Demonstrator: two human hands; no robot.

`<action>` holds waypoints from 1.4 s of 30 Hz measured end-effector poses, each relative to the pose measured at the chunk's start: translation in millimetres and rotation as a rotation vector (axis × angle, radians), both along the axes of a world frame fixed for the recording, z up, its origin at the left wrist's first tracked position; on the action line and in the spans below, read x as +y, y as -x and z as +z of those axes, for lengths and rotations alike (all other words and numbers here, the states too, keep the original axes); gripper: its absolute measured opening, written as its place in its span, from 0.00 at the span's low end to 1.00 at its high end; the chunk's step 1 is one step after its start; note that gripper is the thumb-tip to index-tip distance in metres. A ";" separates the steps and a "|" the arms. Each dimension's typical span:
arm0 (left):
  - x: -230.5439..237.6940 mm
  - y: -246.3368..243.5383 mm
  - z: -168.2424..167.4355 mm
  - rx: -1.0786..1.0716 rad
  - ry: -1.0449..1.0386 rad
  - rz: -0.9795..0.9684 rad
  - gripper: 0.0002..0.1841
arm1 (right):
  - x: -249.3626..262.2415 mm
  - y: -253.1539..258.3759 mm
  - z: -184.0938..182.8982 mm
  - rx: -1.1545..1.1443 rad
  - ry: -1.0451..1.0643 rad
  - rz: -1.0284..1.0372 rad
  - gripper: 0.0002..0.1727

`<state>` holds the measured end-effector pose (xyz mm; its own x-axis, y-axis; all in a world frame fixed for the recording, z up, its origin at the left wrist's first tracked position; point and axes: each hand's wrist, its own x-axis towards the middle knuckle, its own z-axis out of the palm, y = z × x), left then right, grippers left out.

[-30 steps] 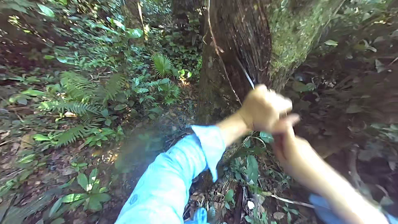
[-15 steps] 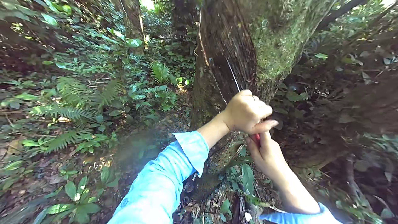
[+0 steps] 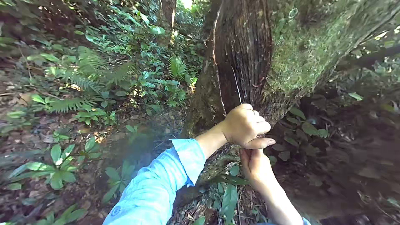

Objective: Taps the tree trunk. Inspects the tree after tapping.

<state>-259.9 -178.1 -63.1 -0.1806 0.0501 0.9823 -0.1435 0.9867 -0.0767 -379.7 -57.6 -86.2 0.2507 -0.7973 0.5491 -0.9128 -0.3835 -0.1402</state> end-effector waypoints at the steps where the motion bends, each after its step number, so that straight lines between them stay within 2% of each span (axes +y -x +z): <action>1: -2.4 -0.2 2.2 0.009 -0.009 0.010 0.33 | -5.4 0.1 3.7 -0.019 -0.009 0.020 0.17; 4: -19.9 -2.2 7.2 0.110 -0.003 0.056 0.32 | -28.4 -9.3 9.7 -0.077 -0.079 0.035 0.20; 9: -1.6 18.0 -27.2 0.161 0.029 0.011 0.32 | -11.7 7.7 -32.2 -0.037 -0.023 -0.007 0.15; 13: -13.2 7.5 -8.4 0.232 0.024 0.019 0.29 | -23.3 -5.2 -4.7 -0.007 -0.023 -0.002 0.21; 15: -22.7 7.8 -9.1 0.277 0.055 0.060 0.30 | -33.9 -6.4 -5.5 0.000 -0.036 -0.031 0.19; 19: 2.3 28.2 -39.6 0.229 0.044 0.041 0.33 | -12.1 16.3 -42.2 0.008 -0.011 -0.049 0.12; 22: 1.2 18.3 -27.1 0.189 0.014 0.006 0.30 | -14.7 9.6 -28.9 0.015 0.009 -0.017 0.15; 24: -12.1 16.9 -20.4 0.241 0.040 0.041 0.30 | -27.9 7.3 -20.2 0.021 -0.014 -0.026 0.17; 26: -6.9 30.8 -36.9 0.268 0.052 0.062 0.30 | -23.7 21.3 -37.0 0.019 -0.046 -0.053 0.13; 29: 33.3 50.2 -67.4 0.198 0.021 0.033 0.31 | 16.5 47.5 -70.7 0.013 -0.044 -0.055 0.12; 32: 40.6 39.0 -51.1 0.158 -0.045 -0.019 0.30 | 27.2 37.7 -52.9 -0.014 -0.071 -0.026 0.13; 35: 10.5 27.1 -36.5 0.198 -0.008 0.044 0.29 | -3.5 16.8 -34.2 -0.049 -0.125 -0.018 0.17; 37: 8.4 36.8 -50.4 0.215 0.021 0.118 0.30 | -9.7 26.0 -51.7 -0.056 -0.119 -0.026 0.15; 39: 26.9 49.8 -67.8 0.196 0.011 0.106 0.33 | 8.7 40.8 -66.8 -0.057 -0.108 -0.029 0.12; 42: 38.4 45.6 -61.4 0.140 -0.016 0.051 0.32 | 24.3 40.5 -60.2 -0.041 -0.072 0.001 0.12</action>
<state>-305.5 -139.8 -124.5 -0.0442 0.0280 0.9986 -0.2014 0.9788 -0.0364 -420.2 -33.3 -146.4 0.2295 -0.8351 0.4999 -0.9055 -0.3716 -0.2051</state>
